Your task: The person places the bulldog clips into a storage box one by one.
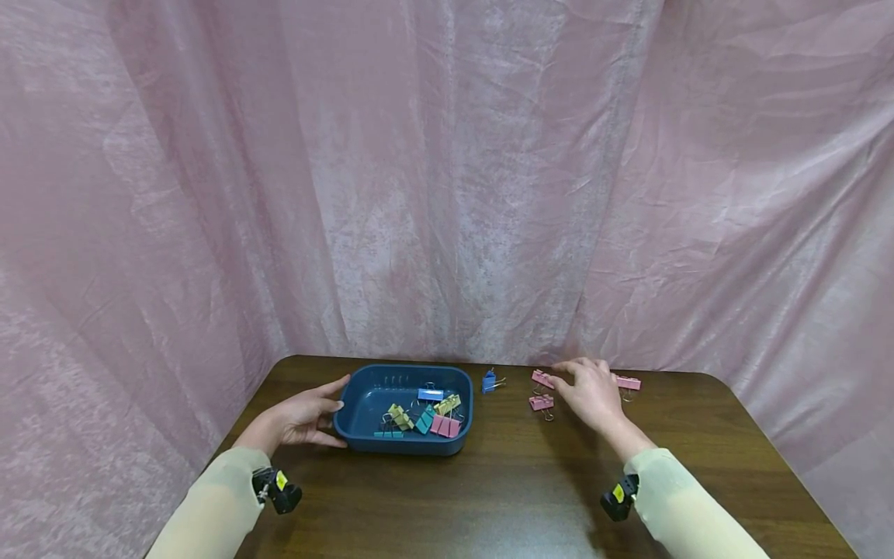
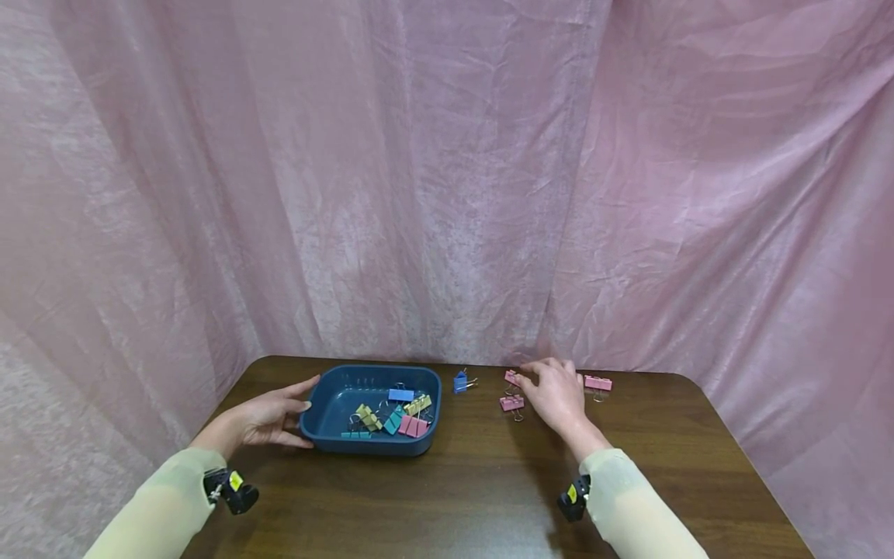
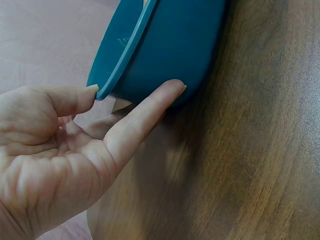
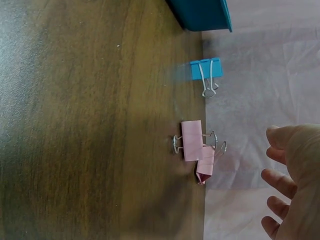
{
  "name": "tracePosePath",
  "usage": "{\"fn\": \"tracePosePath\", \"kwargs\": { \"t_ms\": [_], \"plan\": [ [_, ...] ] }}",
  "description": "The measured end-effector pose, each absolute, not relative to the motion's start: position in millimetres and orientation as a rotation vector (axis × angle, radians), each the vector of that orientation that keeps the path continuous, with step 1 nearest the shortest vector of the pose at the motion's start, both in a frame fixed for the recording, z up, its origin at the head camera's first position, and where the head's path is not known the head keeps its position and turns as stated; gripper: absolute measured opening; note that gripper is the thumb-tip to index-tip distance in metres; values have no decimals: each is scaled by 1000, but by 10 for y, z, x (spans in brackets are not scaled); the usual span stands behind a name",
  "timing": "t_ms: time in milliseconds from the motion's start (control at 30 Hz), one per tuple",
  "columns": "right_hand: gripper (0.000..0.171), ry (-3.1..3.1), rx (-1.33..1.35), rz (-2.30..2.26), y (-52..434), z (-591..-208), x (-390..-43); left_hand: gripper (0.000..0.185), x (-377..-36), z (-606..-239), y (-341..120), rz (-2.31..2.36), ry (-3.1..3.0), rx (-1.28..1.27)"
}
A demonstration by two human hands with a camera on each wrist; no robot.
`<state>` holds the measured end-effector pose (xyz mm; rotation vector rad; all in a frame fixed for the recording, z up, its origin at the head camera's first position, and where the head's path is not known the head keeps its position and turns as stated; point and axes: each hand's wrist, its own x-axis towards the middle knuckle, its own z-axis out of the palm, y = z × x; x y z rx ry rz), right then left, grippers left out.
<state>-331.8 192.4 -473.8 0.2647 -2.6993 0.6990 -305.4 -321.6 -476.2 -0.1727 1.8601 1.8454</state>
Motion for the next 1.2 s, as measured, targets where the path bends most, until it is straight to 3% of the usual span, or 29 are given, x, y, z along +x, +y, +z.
{"fn": "tracePosePath", "kwargs": {
  "t_ms": [633,1200],
  "plan": [
    [29,-2804,251,557,1935,-4913,-3293,63,-3048,-4757,-3222,1841,1862,-158],
    [13,-2828,243,499,1869,-4975,-3299,63,-3043,-4734,-3214,1831,1846,-142]
  ]
}}
